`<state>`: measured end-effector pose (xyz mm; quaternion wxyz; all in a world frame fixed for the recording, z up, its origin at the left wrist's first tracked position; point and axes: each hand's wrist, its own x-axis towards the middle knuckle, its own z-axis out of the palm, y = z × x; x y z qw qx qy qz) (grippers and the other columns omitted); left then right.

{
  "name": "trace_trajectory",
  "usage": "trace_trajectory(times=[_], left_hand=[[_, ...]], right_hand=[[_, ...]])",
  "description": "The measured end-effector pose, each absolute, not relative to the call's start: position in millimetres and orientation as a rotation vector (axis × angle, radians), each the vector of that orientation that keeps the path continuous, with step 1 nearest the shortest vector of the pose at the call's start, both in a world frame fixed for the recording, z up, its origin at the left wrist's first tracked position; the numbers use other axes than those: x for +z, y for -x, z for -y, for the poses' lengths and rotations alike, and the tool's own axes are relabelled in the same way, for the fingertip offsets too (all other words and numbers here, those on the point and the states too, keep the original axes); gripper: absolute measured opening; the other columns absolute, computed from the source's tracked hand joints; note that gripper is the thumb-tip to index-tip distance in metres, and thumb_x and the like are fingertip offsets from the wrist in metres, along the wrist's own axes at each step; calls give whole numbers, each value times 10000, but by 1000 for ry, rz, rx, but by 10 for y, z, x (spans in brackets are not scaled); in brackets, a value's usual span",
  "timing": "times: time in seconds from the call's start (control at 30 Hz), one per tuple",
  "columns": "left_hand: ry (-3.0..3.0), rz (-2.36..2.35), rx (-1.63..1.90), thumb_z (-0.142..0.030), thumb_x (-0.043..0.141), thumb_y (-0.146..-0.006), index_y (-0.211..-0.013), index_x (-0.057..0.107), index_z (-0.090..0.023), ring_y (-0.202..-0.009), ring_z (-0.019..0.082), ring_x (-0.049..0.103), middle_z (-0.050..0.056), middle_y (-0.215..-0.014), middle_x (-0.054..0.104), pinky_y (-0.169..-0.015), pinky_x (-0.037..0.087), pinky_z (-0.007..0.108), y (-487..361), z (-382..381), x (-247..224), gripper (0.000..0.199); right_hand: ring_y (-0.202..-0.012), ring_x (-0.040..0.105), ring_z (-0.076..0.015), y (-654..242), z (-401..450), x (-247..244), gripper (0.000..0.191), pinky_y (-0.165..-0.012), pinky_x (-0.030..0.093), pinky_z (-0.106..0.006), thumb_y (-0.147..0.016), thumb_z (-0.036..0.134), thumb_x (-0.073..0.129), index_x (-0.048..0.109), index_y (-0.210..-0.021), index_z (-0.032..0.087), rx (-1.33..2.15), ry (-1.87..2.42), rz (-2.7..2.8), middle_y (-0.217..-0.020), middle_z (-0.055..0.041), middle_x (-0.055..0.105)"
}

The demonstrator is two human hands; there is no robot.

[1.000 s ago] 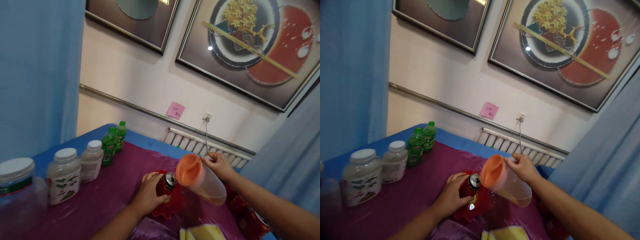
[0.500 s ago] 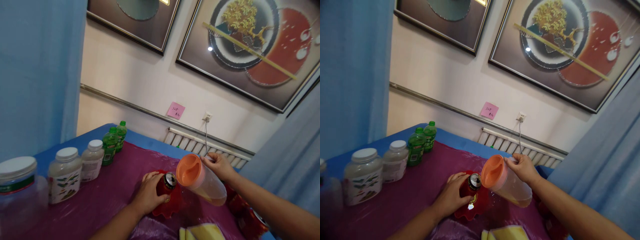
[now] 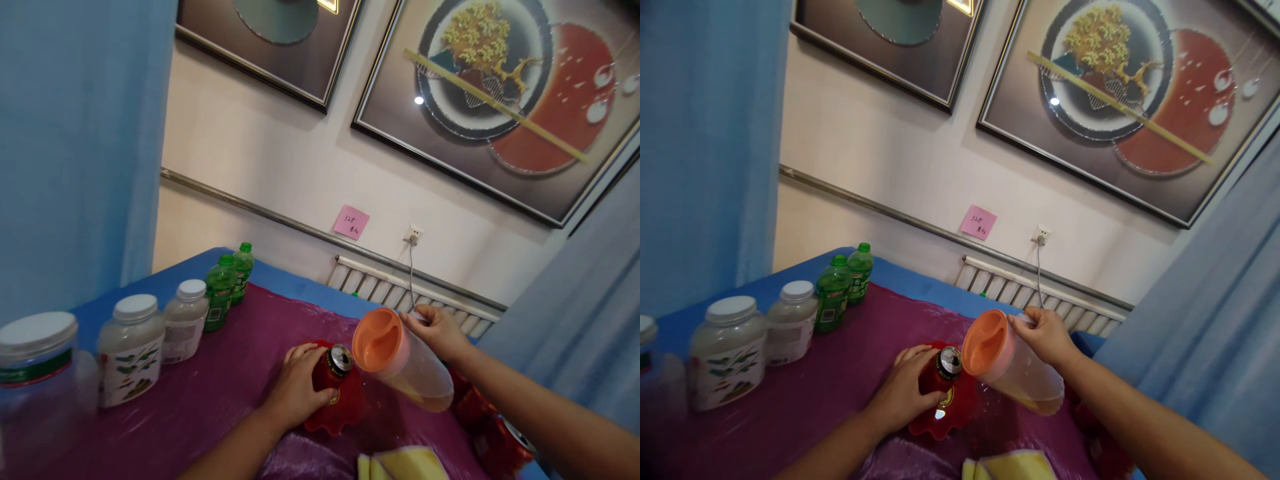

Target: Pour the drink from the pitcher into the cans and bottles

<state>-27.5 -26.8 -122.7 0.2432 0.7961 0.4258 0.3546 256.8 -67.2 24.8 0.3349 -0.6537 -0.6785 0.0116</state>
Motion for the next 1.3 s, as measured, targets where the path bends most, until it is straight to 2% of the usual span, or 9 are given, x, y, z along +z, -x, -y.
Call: trace_trajectory(times=[0.23,0.57,0.9,1.13,1.3], left_hand=[[-2186,-1169,947,-286,854,-593,-1272,646,-224,-1292,343,512,106,-1341,651,-1130,347,481,268,272,-1214,713],[-2180,-1146,997,-298,855,-567,-1230,668,-262,-1263,348,539,82,-1301,673,-1109,372,483,266,264,-1244,689],[-2182,-1143,977,-309,856,-583,-1249,655,-249,-1273,339,528,91,-1322,661,-1116,358,477,271,269,-1235,699],[-2177,-1174,920,-308,857,-593,-1279,639,-192,-1285,344,508,124,-1354,639,-1125,352,481,271,286,-1200,729],[-2189,-1149,941,-311,864,-590,-1259,646,-240,-1284,336,511,92,-1337,651,-1124,348,467,268,281,-1217,707]], right_hand=[[-539,216,-100,-2571,681,254,534,-495,164,-269,-828,588,567,236,-587,245,14,1700,1776,-594,59,185],[-544,217,-101,-2609,656,234,547,-492,165,-265,-822,606,570,230,-589,247,10,1709,1769,-598,60,181],[-528,221,-98,-2641,648,219,542,-474,180,-257,-837,583,583,241,-588,245,19,1701,1775,-577,64,198],[-507,223,-96,-2613,658,234,531,-452,179,-256,-834,575,584,252,-579,249,23,1679,1769,-556,65,212],[-514,219,-95,-2599,662,249,537,-458,178,-253,-835,573,582,235,-582,249,-1,1689,1779,-571,64,196]])
